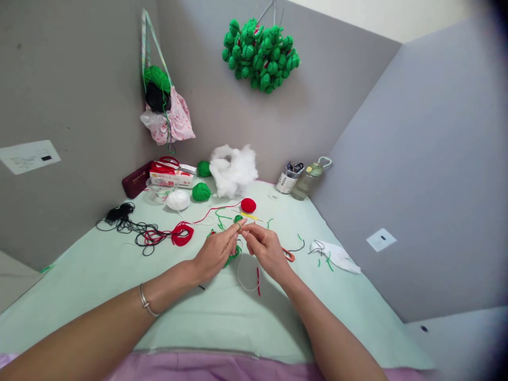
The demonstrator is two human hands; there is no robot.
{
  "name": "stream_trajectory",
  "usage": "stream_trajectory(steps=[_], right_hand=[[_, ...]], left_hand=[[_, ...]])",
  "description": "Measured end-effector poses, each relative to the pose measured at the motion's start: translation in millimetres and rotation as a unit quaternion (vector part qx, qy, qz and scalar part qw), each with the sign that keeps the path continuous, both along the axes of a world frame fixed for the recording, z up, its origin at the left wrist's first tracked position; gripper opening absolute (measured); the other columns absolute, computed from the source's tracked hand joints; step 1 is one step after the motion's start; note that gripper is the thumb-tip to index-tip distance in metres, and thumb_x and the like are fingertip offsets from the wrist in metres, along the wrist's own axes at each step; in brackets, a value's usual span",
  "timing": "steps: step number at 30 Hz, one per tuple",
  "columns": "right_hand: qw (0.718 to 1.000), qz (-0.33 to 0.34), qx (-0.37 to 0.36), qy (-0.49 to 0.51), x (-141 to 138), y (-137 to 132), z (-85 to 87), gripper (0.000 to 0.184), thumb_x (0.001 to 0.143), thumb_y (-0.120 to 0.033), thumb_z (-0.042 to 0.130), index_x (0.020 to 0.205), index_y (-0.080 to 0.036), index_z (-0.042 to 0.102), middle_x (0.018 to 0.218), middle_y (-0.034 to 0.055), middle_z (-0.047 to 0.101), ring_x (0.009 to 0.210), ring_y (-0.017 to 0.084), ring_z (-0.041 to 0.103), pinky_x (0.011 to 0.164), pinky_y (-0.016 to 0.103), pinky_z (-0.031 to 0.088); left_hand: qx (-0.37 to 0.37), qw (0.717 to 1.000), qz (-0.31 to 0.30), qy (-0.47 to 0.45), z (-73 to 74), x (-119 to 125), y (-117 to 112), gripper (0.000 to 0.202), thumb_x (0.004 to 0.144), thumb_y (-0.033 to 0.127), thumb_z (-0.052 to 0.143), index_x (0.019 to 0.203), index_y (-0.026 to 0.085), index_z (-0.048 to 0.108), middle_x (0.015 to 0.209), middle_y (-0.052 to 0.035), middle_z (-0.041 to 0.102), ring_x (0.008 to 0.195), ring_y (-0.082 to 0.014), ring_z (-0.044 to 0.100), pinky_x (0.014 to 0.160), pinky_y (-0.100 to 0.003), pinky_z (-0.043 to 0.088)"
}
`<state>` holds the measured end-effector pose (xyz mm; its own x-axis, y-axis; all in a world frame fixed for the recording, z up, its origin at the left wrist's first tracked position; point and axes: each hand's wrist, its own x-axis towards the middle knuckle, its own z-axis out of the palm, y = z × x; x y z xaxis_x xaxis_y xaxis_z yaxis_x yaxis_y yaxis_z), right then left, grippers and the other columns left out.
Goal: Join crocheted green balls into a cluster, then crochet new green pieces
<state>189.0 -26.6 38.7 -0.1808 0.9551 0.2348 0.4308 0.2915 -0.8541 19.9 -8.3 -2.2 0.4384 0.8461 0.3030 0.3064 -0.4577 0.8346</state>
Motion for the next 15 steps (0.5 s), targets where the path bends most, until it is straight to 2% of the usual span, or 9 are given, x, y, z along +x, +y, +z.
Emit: stream_trajectory(steps=[2,5,7,10,15], right_hand=[[1.000,0.007,-0.001,0.003,1,2,-1.2,0.028,0.093,-0.035,0.052,0.096,-0.017,0.073,0.054,-0.0050,0.044,0.053,0.011,0.037,0.054,0.025,0.031],[1.000,0.013,-0.001,0.002,2,4,-4.3,0.027,0.093,-0.034,0.051,0.090,-0.017,0.072,0.058,-0.0040,0.045,0.055,0.012,0.038,0.055,0.026,0.030],[1.000,0.008,0.003,-0.003,2,5,-7.1,0.027,0.093,-0.034,0.051,0.092,-0.017,0.073,0.061,-0.0035,0.045,0.056,0.011,0.036,0.055,0.026,0.029],[1.000,0.003,-0.002,0.001,2,8,-11.6,0.028,0.092,-0.034,0.052,0.097,-0.018,0.074,0.062,-0.0035,0.044,0.057,0.012,0.034,0.054,0.026,0.027],[1.000,-0.012,-0.002,-0.007,0,12,-16.1,0.028,0.090,-0.034,0.052,0.094,-0.017,0.074,0.061,-0.0035,0.044,0.057,0.012,0.034,0.054,0.026,0.026]], left_hand=[[0.016,1.000,0.003,0.010,0.4,0,0,0.050,0.105,0.034,0.028,0.147,0.016,0.049,0.071,0.0005,0.056,0.067,-0.0178,0.057,0.072,-0.029,0.047],[0.058,0.998,0.017,0.026,2.0,1,-1,0.046,0.105,0.034,0.029,0.139,0.018,0.056,0.096,-0.0064,0.065,0.088,-0.0201,0.064,0.086,-0.033,0.050],[0.088,0.994,0.043,0.051,2.8,2,-1,0.045,0.104,0.032,0.029,0.136,0.019,0.058,0.111,-0.0101,0.064,0.101,-0.0227,0.064,0.091,-0.036,0.050],[0.127,0.987,0.070,0.074,2.2,2,0,0.044,0.103,0.026,0.031,0.138,0.018,0.057,0.121,-0.0125,0.061,0.113,-0.0254,0.060,0.096,-0.040,0.051],[0.167,0.978,0.067,0.105,-1.4,2,5,0.049,0.098,0.014,0.033,0.143,0.014,0.054,0.149,-0.0160,0.049,0.138,-0.0285,0.045,0.114,-0.050,0.039]])
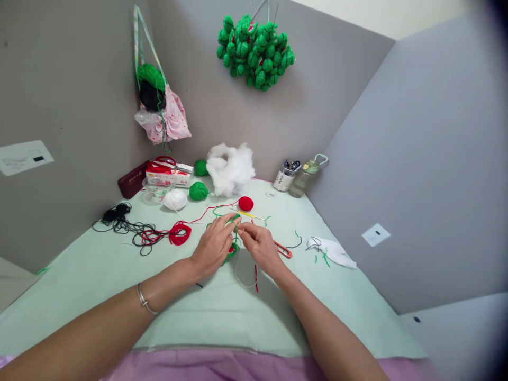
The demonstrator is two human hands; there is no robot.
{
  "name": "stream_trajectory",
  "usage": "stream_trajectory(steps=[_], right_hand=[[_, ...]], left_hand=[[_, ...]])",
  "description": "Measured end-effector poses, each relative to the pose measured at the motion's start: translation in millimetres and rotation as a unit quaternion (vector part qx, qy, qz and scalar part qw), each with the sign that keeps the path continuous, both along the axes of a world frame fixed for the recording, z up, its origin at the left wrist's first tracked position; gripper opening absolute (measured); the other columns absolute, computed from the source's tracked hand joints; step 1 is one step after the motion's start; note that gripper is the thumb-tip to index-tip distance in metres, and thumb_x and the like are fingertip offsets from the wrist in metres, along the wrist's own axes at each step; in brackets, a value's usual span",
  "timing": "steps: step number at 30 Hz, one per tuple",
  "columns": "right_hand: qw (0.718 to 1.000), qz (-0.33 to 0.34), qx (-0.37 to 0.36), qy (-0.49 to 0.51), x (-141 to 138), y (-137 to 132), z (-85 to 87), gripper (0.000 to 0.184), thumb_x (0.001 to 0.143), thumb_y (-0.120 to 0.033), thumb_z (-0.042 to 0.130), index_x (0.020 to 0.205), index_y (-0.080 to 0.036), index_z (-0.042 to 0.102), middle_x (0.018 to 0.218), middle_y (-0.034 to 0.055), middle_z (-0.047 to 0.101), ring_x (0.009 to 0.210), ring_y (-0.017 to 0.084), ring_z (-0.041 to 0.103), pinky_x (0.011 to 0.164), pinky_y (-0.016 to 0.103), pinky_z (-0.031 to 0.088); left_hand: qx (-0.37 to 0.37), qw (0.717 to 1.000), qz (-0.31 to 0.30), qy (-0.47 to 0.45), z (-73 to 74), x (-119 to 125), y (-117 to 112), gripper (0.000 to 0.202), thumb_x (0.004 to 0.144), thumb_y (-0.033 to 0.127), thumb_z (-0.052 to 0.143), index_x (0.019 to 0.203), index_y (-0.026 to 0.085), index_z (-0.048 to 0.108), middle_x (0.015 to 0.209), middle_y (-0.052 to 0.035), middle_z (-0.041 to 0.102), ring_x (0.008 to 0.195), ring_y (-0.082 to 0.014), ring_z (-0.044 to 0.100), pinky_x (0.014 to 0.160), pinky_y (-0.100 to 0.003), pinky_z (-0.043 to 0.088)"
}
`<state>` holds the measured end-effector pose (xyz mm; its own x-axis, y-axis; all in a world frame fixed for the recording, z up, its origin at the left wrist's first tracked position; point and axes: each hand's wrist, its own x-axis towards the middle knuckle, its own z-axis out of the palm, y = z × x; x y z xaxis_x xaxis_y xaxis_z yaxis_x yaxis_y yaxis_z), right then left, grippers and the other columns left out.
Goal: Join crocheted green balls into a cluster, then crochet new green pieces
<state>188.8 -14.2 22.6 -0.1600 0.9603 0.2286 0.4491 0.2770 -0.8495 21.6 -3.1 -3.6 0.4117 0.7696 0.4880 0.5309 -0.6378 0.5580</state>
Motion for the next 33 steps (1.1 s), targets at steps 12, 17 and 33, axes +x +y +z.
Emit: stream_trajectory(steps=[12,17,33], right_hand=[[1.000,-0.020,-0.020,-0.003,6,11,-10.6,0.027,0.086,-0.038,0.054,0.084,-0.018,0.072,0.060,-0.0028,0.047,0.057,0.013,0.035,0.054,0.025,0.027],[1.000,-0.023,-0.019,-0.007,6,13,-15.2,0.026,0.085,-0.038,0.055,0.083,-0.018,0.072,0.060,-0.0028,0.048,0.057,0.013,0.036,0.054,0.025,0.027],[0.996,0.009,-0.062,0.068,6,13,-11.8,0.027,0.082,-0.042,0.058,0.083,-0.017,0.067,0.058,-0.0054,0.039,0.055,0.011,0.030,0.051,0.024,0.024]], left_hand=[[0.015,0.995,0.010,0.095,-6.7,-4,10,0.056,0.091,0.008,0.035,0.143,0.016,0.055,0.164,-0.0148,0.033,0.155,-0.0312,0.020,0.124,-0.057,0.020],[-0.010,0.997,-0.003,0.081,-7.0,-5,12,0.056,0.091,0.009,0.037,0.143,0.017,0.055,0.165,-0.0145,0.031,0.155,-0.0312,0.021,0.124,-0.056,0.022],[-0.088,0.995,-0.039,-0.017,-7.7,-7,10,0.055,0.089,0.015,0.044,0.141,0.027,0.059,0.167,-0.0068,0.028,0.150,-0.0311,0.035,0.119,-0.049,0.037]])
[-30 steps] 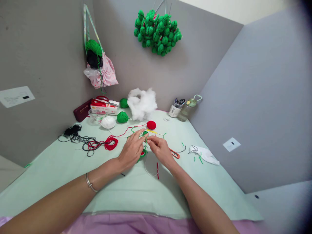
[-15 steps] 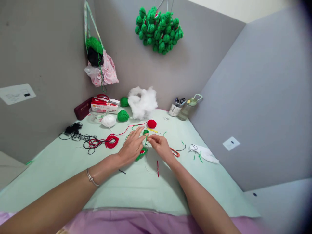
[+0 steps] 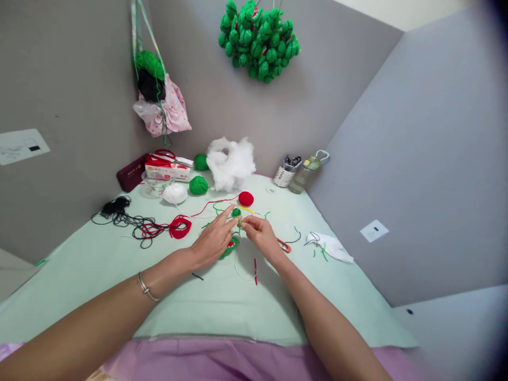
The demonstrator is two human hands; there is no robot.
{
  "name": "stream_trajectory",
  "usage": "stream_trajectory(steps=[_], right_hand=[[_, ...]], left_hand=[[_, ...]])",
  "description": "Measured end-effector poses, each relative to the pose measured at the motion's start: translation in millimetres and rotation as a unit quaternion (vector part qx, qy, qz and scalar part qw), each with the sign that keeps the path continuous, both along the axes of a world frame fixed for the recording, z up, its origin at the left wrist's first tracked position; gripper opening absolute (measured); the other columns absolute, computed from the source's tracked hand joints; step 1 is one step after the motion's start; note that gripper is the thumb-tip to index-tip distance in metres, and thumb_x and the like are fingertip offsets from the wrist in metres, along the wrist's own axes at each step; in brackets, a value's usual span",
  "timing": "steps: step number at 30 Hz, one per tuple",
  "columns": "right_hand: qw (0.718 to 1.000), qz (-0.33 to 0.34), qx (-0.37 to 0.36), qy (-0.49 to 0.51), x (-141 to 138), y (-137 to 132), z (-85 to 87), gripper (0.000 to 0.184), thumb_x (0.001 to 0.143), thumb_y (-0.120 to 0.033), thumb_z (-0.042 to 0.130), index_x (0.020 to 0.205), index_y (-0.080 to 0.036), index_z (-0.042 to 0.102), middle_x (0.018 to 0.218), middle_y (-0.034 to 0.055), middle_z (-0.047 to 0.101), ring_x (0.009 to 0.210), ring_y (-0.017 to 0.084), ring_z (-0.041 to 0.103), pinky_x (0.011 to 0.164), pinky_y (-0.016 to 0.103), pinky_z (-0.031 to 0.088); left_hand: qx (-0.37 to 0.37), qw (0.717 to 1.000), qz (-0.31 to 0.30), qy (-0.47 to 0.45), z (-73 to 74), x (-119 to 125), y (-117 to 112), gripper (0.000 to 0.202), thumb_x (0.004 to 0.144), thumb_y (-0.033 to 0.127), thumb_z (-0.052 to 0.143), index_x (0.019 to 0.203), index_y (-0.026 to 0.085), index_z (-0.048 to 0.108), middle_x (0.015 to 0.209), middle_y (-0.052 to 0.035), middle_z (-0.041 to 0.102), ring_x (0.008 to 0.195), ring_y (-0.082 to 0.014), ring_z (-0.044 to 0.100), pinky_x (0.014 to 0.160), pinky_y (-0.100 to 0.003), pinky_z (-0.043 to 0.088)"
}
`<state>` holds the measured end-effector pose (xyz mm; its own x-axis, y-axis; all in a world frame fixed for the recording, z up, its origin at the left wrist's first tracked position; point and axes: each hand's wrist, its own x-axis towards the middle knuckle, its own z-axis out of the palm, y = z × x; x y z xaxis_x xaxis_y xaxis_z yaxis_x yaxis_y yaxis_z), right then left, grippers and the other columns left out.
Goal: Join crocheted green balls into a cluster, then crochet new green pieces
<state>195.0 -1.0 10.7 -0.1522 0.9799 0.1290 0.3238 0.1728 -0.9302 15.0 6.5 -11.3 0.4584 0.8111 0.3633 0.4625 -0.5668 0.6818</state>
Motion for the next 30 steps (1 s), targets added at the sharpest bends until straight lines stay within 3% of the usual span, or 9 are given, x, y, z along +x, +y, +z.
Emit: stream_trajectory(steps=[4,7,12,17,30], right_hand=[[1.000,0.007,0.008,0.015,-5,-6,3.8,0.027,0.084,-0.043,0.057,0.083,-0.018,0.066,0.057,-0.0058,0.039,0.054,0.011,0.031,0.051,0.025,0.025],[0.998,-0.045,0.035,-0.012,-8,-12,7.8,0.027,0.088,-0.043,0.055,0.085,-0.018,0.066,0.055,-0.0056,0.041,0.052,0.012,0.035,0.051,0.025,0.027],[0.984,-0.084,0.104,-0.118,-9,-20,9.2,0.026,0.093,-0.040,0.052,0.091,-0.021,0.070,0.056,-0.0039,0.048,0.053,0.014,0.040,0.054,0.026,0.030],[0.964,-0.084,0.149,-0.205,-11,-22,6.4,0.026,0.095,-0.036,0.050,0.095,-0.023,0.073,0.058,-0.0022,0.057,0.053,0.014,0.045,0.058,0.027,0.032],[0.907,-0.084,0.237,-0.338,-14,-25,3.7,0.025,0.098,-0.024,0.047,0.101,-0.021,0.073,0.068,0.0034,0.070,0.063,0.018,0.058,0.069,0.028,0.034]], left_hand=[[-0.006,1.000,-0.016,-0.025,5.9,-1,0,0.051,0.092,0.017,0.042,0.139,0.024,0.061,0.167,-0.0076,0.030,0.150,-0.0287,0.035,0.121,-0.047,0.033],[-0.043,0.994,-0.010,-0.102,14.5,-1,-1,0.038,0.094,0.023,0.045,0.122,0.020,0.070,0.157,-0.0110,0.046,0.143,-0.0282,0.045,0.118,-0.045,0.037],[-0.186,0.942,0.019,-0.278,21.7,1,2,0.025,0.084,0.040,0.068,0.091,0.017,0.072,0.132,-0.0136,0.065,0.115,-0.0283,0.064,0.097,-0.041,0.051],[-0.293,0.891,0.010,-0.348,20.4,2,4,0.039,0.068,0.048,0.083,0.085,0.015,0.069,0.131,-0.0134,0.064,0.096,-0.0219,0.068,0.091,-0.038,0.051],[-0.347,0.854,0.002,-0.387,25.7,3,-3,0.033,0.071,0.041,0.082,0.083,0.015,0.067,0.127,-0.0102,0.064,0.098,-0.0199,0.067,0.101,-0.041,0.047]])
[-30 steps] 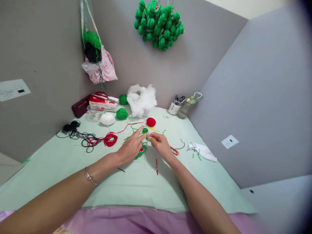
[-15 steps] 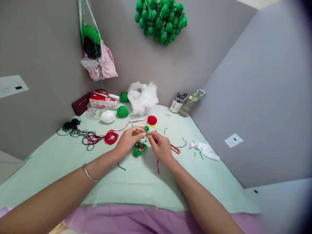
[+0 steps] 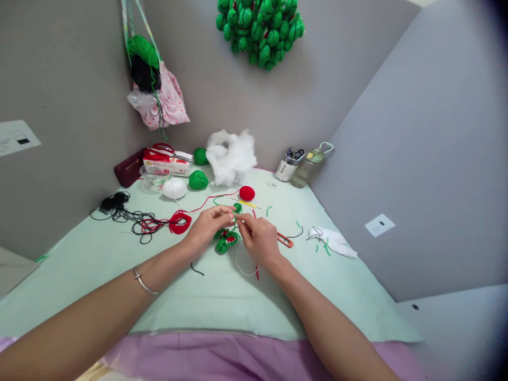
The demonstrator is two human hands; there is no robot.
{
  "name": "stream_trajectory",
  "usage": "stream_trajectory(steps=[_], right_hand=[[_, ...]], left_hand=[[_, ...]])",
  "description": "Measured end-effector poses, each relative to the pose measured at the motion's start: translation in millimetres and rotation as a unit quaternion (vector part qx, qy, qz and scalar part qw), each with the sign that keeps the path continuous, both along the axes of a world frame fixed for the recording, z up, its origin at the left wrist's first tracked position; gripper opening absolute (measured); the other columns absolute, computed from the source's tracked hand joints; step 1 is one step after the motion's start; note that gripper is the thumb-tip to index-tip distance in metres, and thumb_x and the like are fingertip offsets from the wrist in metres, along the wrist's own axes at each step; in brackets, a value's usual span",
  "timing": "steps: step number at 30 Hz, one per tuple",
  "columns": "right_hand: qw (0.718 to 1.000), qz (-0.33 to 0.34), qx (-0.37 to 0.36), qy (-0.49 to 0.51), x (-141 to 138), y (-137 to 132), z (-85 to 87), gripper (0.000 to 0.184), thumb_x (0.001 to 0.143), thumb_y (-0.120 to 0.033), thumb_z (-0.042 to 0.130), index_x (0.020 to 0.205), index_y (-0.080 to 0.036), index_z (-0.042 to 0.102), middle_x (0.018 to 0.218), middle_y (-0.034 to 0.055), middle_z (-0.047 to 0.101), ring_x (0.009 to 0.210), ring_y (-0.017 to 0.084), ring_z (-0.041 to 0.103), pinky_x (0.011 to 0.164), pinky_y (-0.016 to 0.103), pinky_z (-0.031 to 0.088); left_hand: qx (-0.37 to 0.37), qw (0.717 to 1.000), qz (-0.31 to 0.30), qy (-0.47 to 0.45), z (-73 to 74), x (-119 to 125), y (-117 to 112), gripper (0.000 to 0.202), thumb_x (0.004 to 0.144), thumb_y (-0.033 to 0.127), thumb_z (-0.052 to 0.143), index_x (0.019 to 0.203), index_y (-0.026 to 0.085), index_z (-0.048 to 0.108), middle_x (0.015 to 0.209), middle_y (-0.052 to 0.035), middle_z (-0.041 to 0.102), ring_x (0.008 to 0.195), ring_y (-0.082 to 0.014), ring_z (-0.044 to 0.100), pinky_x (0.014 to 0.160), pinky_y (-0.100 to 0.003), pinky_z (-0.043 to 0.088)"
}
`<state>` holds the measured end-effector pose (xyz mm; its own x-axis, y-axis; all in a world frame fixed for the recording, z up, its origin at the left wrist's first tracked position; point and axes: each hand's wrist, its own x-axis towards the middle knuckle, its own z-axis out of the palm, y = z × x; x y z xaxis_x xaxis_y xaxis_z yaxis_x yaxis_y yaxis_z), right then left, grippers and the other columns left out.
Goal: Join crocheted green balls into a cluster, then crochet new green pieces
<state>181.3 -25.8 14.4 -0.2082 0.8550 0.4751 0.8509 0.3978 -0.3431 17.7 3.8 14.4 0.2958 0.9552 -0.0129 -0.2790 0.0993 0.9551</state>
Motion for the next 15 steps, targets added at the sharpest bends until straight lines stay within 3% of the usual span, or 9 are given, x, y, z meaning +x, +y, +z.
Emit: stream_trajectory(steps=[4,9,12,15], right_hand=[[1.000,0.006,0.018,-0.022,2,3,-1.8,0.027,0.100,-0.024,0.046,0.101,-0.020,0.072,0.074,0.0053,0.074,0.063,0.017,0.058,0.071,0.029,0.034],[0.999,-0.038,0.017,-0.012,8,8,-1.3,0.026,0.098,-0.027,0.048,0.098,-0.020,0.073,0.066,0.0045,0.070,0.060,0.018,0.055,0.071,0.031,0.034],[0.996,-0.053,-0.005,0.067,12,9,1.5,0.023,0.095,-0.029,0.051,0.102,-0.023,0.072,0.064,0.0006,0.065,0.059,0.017,0.052,0.067,0.029,0.035],[0.974,-0.029,-0.053,0.219,18,12,6.8,0.020,0.092,-0.034,0.055,0.094,-0.022,0.071,0.056,-0.0039,0.054,0.053,0.014,0.045,0.060,0.028,0.034]], left_hand=[[-0.005,1.000,-0.003,-0.012,2.5,0,0,0.026,0.071,0.035,0.079,0.074,0.016,0.062,0.123,-0.0091,0.065,0.099,-0.0201,0.066,0.102,-0.041,0.048],[-0.008,1.000,0.001,-0.022,4.3,-2,0,0.022,0.072,0.030,0.075,0.070,0.017,0.057,0.117,-0.0090,0.064,0.108,-0.0229,0.064,0.103,-0.042,0.049],[-0.003,1.000,-0.002,-0.024,7.9,-5,0,0.019,0.075,0.028,0.071,0.070,0.018,0.056,0.117,-0.0080,0.064,0.108,-0.0223,0.064,0.103,-0.041,0.048],[-0.002,0.999,-0.013,-0.029,11.1,-8,1,0.017,0.075,0.026,0.069,0.070,0.018,0.055,0.110,-0.0070,0.065,0.103,-0.0220,0.064,0.098,-0.039,0.050]])
